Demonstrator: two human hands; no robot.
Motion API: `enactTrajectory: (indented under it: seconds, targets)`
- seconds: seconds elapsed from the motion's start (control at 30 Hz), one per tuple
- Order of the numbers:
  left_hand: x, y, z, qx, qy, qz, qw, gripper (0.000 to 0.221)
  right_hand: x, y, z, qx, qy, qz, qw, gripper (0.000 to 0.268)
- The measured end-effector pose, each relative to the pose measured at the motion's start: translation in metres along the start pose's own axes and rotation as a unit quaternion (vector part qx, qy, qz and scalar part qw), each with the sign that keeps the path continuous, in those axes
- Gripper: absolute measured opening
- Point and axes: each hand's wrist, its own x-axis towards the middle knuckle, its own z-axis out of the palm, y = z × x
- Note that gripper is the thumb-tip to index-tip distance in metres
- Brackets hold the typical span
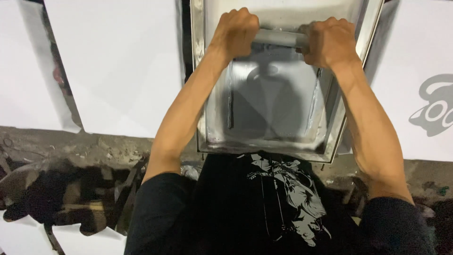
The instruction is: Manually applying ink to t-shirts using a screen and a squeegee in a production line setup.
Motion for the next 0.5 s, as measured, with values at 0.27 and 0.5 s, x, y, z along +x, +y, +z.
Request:
enactTrajectory:
  seconds: [0.27,0.5]
  targets:
    - [-0.066,0.08,-0.056,-0.445,-0.094,-0.306,0.836,0.034,-0.086,-0.046,0.051,0.035,0.088,0.051,0.994,0.027]
    - [-0.188,0.153,0.028,0.003,-0.159,-0.059,0.985,0.017,-0.198,-0.109,0.084,-0.171,0.16,0.027,0.972,0.018]
